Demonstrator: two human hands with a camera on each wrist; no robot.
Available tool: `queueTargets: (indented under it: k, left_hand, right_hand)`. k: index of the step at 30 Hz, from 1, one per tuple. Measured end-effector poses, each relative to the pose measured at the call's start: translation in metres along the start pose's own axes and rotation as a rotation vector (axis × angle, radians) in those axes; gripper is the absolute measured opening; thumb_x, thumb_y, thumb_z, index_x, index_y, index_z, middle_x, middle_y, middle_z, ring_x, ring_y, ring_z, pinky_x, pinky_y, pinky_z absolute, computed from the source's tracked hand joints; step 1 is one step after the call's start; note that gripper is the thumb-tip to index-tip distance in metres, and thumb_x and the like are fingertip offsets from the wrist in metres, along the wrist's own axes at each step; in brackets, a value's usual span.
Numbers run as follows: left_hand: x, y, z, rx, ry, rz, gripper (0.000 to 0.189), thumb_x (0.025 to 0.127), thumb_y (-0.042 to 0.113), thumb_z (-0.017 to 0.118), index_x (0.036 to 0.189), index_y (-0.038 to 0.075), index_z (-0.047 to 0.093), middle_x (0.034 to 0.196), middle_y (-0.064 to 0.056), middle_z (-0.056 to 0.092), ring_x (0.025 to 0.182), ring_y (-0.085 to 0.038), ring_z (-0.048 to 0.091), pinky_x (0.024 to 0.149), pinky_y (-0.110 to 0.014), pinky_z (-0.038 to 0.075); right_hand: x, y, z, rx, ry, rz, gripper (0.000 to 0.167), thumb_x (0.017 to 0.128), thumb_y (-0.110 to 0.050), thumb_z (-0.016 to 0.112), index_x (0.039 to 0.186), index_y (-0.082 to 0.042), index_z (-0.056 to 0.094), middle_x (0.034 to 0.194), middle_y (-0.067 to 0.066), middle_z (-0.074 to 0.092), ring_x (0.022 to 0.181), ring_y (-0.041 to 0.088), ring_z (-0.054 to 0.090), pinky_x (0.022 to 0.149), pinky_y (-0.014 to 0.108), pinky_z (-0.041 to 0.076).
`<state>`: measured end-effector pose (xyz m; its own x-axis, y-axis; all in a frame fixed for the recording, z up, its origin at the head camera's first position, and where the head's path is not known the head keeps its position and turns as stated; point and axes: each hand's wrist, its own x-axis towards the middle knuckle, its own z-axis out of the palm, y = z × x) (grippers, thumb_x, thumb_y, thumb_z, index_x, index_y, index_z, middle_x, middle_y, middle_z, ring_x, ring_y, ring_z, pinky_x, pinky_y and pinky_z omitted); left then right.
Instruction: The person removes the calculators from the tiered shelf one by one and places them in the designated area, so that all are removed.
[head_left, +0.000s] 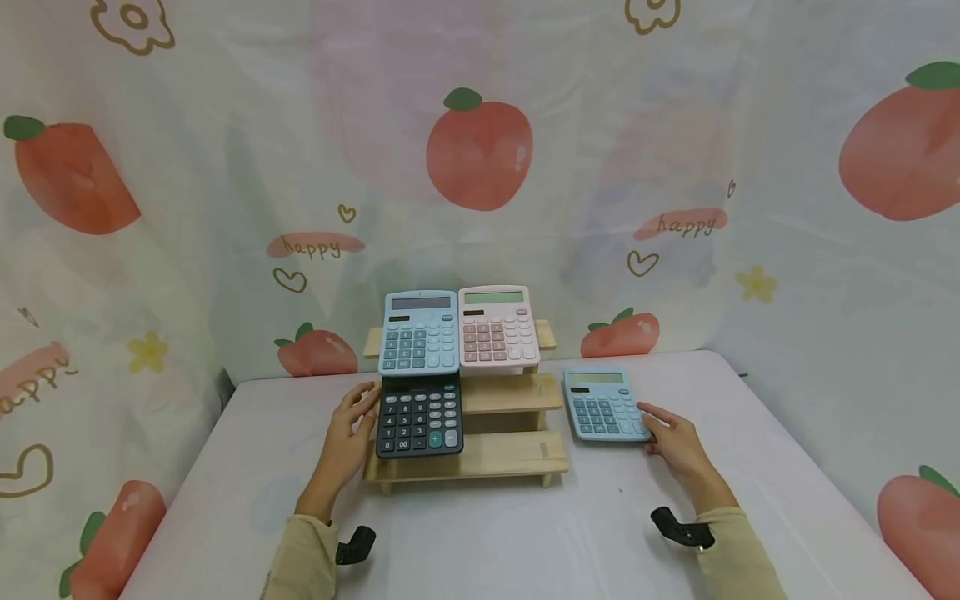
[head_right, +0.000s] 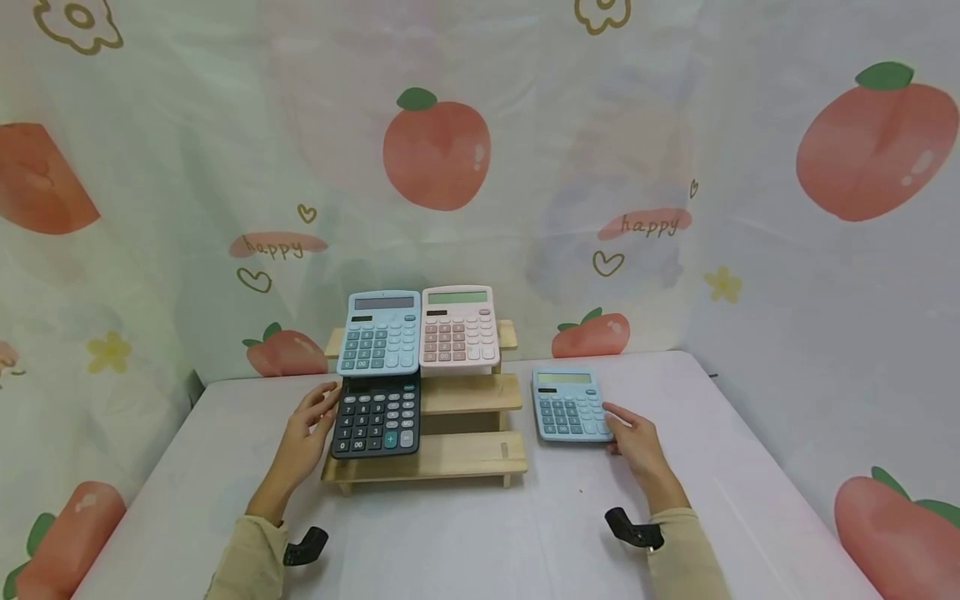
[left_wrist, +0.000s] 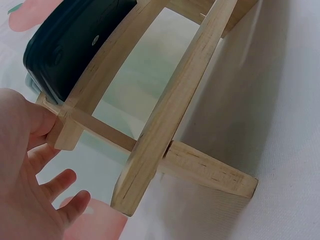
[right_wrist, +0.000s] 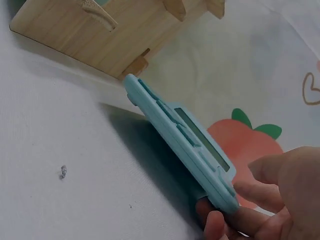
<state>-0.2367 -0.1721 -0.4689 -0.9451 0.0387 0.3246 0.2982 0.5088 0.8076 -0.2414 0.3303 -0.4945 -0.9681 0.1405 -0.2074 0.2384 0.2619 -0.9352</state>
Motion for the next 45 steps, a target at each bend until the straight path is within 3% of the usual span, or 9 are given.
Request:
queueTargets:
  k: [9, 15, 17, 20, 22, 25, 30, 40, 45]
  left_hand:
    - [0.001, -0.001, 0.001, -0.003, -0.001, 0.001, 0.041, 0.106, 0.006, 0.045, 0.147, -0.002, 0.049, 0.157, -0.021, 0.041, 0.146, -0.045, 0.033, 0.113, -0.068, 0.033]
    - [0.0, -0.001, 0.001, 0.002, 0.003, 0.0, 0.041, 0.107, 0.007, 0.044, 0.146, -0.002, 0.05, 0.156, -0.021, 0.041, 0.146, -0.046, 0.034, 0.112, -0.068, 0.034]
    - [0.0, -0.001, 0.001, 0.001, 0.004, -0.002, 0.041, 0.107, 0.007, 0.044, 0.146, -0.002, 0.05, 0.156, -0.021, 0.041, 0.146, -0.046, 0.034, 0.112, -0.068, 0.034]
    - [0.0, -0.002, 0.001, 0.001, 0.004, -0.004, 0.041, 0.107, 0.008, 0.044, 0.147, -0.002, 0.049, 0.157, -0.021, 0.041, 0.146, -0.046, 0.033, 0.113, -0.068, 0.034]
    - [-0.001, -0.002, 0.001, 0.001, 0.006, 0.0, 0.041, 0.107, 0.007, 0.044, 0.146, -0.002, 0.049, 0.156, -0.021, 0.041, 0.146, -0.046, 0.033, 0.112, -0.068, 0.034]
    - [-0.001, -0.002, 0.001, -0.001, 0.009, 0.006, 0.041, 0.106, 0.007, 0.045, 0.146, -0.003, 0.05, 0.156, -0.022, 0.041, 0.146, -0.047, 0.034, 0.112, -0.068, 0.034]
    - [0.0, -0.002, 0.001, -0.006, 0.008, 0.006, 0.041, 0.107, 0.008, 0.045, 0.146, -0.003, 0.05, 0.156, -0.021, 0.041, 0.146, -0.047, 0.033, 0.112, -0.069, 0.033]
    - [-0.001, -0.003, 0.001, -0.003, 0.012, 0.007, 0.041, 0.106, 0.008, 0.045, 0.146, -0.002, 0.05, 0.156, -0.021, 0.041, 0.146, -0.046, 0.034, 0.112, -0.07, 0.034]
    - [0.0, -0.003, 0.002, -0.007, 0.014, 0.012, 0.041, 0.106, 0.008, 0.046, 0.146, -0.001, 0.051, 0.156, -0.022, 0.042, 0.147, -0.046, 0.033, 0.111, -0.071, 0.033]
  right_hand:
    - [-0.008, -0.011, -0.001, -0.217, 0.041, 0.011, 0.059, 0.109, -0.035, 0.038, 0.156, 0.0, 0.034, 0.143, 0.029, 0.045, 0.071, 0.008, 0.055, 0.064, 0.021, 0.051]
    - [-0.013, -0.019, -0.001, -0.291, 0.032, 0.0, 0.059, 0.108, -0.034, 0.042, 0.155, 0.0, 0.035, 0.099, 0.013, 0.06, 0.065, 0.008, 0.054, 0.061, 0.024, 0.048]
    - [-0.013, -0.02, -0.002, -0.298, 0.026, -0.005, 0.06, 0.108, -0.034, 0.042, 0.155, 0.001, 0.034, 0.095, 0.012, 0.061, 0.068, 0.009, 0.054, 0.062, 0.023, 0.048]
    - [-0.013, -0.021, -0.003, -0.306, 0.027, -0.015, 0.06, 0.108, -0.034, 0.04, 0.155, 0.003, 0.033, 0.115, 0.024, 0.065, 0.082, 0.014, 0.059, 0.065, 0.023, 0.051]
    - [-0.014, -0.021, -0.003, -0.311, 0.032, -0.018, 0.061, 0.108, -0.036, 0.039, 0.155, 0.003, 0.033, 0.133, 0.031, 0.059, 0.096, 0.023, 0.062, 0.069, 0.023, 0.052]
    - [-0.015, -0.022, -0.004, -0.315, 0.037, -0.014, 0.064, 0.108, -0.041, 0.037, 0.156, 0.001, 0.031, 0.147, 0.033, 0.048, 0.117, 0.038, 0.06, 0.076, 0.025, 0.054]
    - [-0.016, -0.024, -0.005, -0.316, 0.048, -0.037, 0.066, 0.108, -0.044, 0.036, 0.156, 0.001, 0.031, 0.152, 0.033, 0.042, 0.135, 0.047, 0.05, 0.089, 0.034, 0.057]
    - [-0.024, -0.037, 0.002, -0.322, 0.073, -0.139, 0.061, 0.109, -0.038, 0.036, 0.156, 0.002, 0.032, 0.151, 0.033, 0.044, 0.137, 0.047, 0.048, 0.105, 0.055, 0.05]
    - [-0.032, -0.047, 0.007, -0.317, 0.075, -0.183, 0.06, 0.109, -0.038, 0.038, 0.156, 0.0, 0.033, 0.151, 0.032, 0.045, 0.137, 0.047, 0.049, 0.102, 0.05, 0.052]
